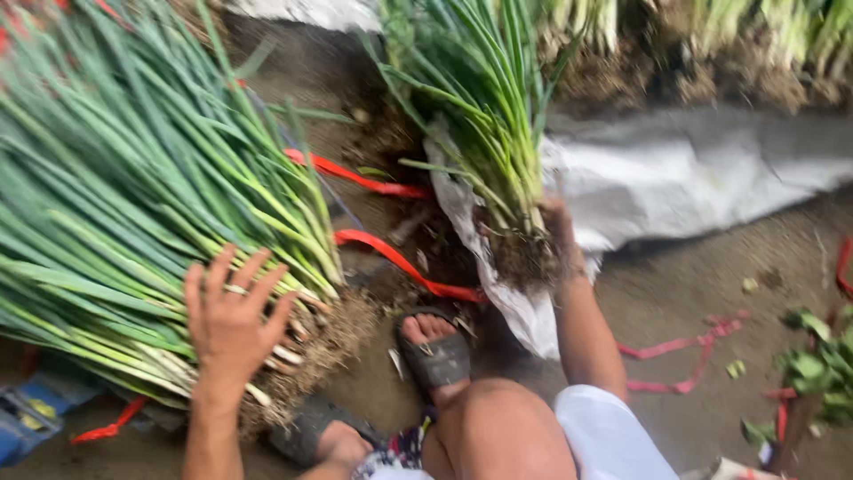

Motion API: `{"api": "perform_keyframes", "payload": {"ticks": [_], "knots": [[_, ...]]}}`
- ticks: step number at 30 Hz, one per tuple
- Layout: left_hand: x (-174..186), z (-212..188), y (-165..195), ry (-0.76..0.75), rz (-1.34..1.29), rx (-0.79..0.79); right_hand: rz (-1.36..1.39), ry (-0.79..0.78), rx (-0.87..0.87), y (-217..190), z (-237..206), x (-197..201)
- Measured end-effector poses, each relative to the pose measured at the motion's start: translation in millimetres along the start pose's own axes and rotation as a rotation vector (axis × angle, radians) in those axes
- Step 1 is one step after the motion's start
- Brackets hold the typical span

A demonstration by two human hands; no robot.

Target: The person sits on the floor trimming harvested scallion bunches, pulling off outer leaves and damaged greens by hand and setting the trimmings aside. They gather and align the bunches and secure them with red rubber bands, placing finished bunches with the others.

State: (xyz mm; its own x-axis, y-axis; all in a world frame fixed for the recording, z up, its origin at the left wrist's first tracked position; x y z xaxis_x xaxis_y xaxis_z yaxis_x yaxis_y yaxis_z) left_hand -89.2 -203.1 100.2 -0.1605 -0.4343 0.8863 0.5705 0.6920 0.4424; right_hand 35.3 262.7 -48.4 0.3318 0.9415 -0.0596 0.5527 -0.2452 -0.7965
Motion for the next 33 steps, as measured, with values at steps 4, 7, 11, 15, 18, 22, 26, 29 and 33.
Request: {"api": "perform_keyframes", "payload": {"ticks": [4,7,11,15,18,22,26,29,33], "knots": [[-0.9,-2.4,12.5,-0.064,0.019,0.041,-0.039,0.129,-0.068,49.8,-30.4,36.3],[-2.8,-3.0,25.7,-0.066,-0.018,0.088,-0.501,0.279,0.063,38.9,-50.8,33.4],[6.4,-3.2,50.6,0.048,-0.091,0.131,-1.087,0.307,0.097,20.3,-49.1,-0.7],[14.6,-10.3,74.9,0.077,-0.318,0.186,-0.663,0.152,0.290,-2.8,-47.9,6.7],[16.9,-5.8,90.1,0.077,-0.382,0.138,-0.338,0.158,0.054,11.0,-43.5,23.2],[7.8,-2.0,98.5,0.048,-0.485,0.120,-0.777,0.405,-0.251,8.9,-70.2,44.9],[-25.7,-15.9,93.3,-0.118,-0.840,0.275,-0.389,0.408,-0.309,16.7,-89.1,35.1],[-106.3,-34.0,104.3,-0.399,-1.567,0.697,-0.166,0.258,-0.152,28.5,-76.3,-0.3],[-193.8,-42.8,138.5,-0.600,-1.745,0.815,0.099,0.143,-0.078,59.3,-58.9,-50.0]]}}
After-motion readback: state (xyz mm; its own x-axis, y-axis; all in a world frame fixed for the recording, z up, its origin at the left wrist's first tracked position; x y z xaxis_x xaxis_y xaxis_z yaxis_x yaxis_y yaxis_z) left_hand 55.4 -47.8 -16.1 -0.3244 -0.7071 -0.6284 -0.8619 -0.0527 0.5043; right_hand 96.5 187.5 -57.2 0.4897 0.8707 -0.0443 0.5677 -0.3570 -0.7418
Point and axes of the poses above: each hand's wrist, its own z-axis towards the middle knuckle, its own x-axis out of the back of the hand, y = z × x, the point moved 9 cm from there along z, towards the middle knuckle, and after that the axes turned 7 degrees about -z, right-handed, at the moved point
